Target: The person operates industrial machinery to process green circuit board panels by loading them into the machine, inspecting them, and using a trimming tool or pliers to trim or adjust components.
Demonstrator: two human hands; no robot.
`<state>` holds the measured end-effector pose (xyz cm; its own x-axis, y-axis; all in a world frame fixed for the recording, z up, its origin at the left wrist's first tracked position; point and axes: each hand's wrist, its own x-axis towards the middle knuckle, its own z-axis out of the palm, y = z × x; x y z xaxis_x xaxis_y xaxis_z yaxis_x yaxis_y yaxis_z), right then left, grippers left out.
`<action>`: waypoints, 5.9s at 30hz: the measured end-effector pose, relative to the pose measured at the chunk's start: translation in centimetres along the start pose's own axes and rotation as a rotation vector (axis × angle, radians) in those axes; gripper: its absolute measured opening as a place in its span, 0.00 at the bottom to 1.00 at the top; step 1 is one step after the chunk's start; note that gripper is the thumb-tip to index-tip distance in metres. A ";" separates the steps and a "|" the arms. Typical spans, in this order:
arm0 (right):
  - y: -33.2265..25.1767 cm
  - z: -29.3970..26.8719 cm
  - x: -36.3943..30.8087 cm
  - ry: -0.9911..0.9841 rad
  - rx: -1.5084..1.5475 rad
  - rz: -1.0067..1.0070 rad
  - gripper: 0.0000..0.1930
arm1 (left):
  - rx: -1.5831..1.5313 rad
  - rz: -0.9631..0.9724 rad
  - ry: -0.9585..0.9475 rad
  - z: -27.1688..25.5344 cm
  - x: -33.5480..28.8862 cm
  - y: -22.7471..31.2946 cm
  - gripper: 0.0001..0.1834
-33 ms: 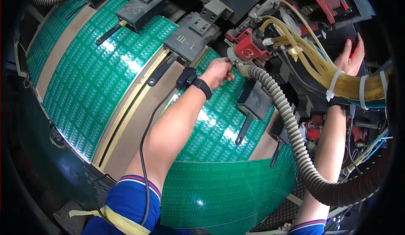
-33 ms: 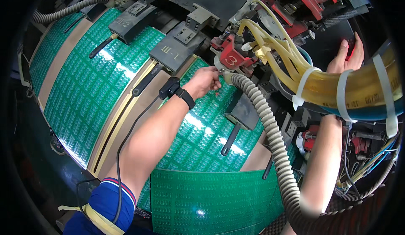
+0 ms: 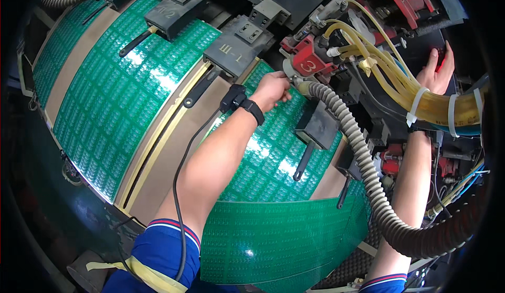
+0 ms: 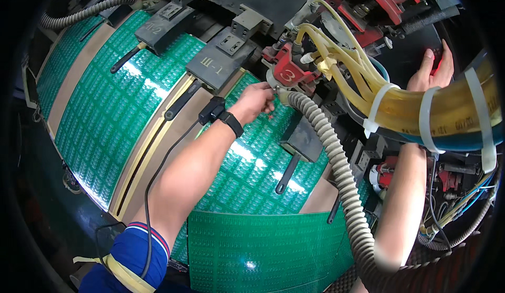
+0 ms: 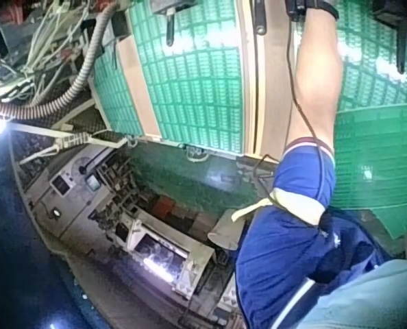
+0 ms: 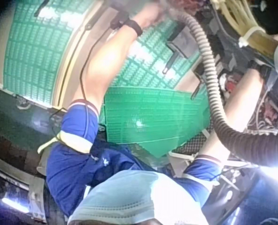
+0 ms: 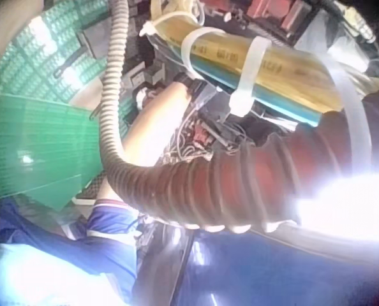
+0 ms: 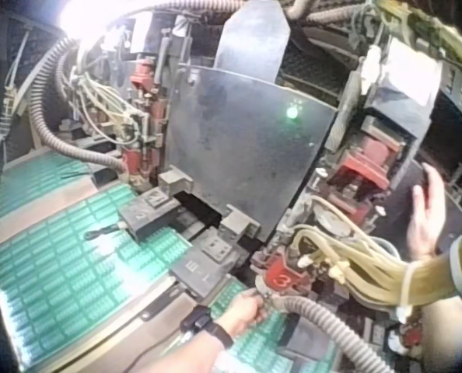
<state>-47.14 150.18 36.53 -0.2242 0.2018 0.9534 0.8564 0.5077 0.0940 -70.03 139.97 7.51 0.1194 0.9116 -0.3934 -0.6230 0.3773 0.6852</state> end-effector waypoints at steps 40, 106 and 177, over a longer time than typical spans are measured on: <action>-35.8 -51.7 -28.0 -0.895 1.602 1.756 0.04 | -0.195 -0.537 -0.067 1.9 -58.7 -13.5 0.07; -50.7 -55.0 -41.4 -0.984 0.447 0.962 0.05 | -0.020 -0.247 0.105 -12.1 -64.0 -28.3 0.07; -51.6 -55.2 -41.2 -0.807 0.581 1.296 0.05 | 0.117 -0.116 0.068 -13.0 -63.4 -29.8 0.10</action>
<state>-56.46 69.41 8.17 0.1332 0.9858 -0.1018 0.4167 -0.1489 -0.8968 -69.12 68.79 4.11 0.1297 0.8492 -0.5119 -0.5133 0.4993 0.6981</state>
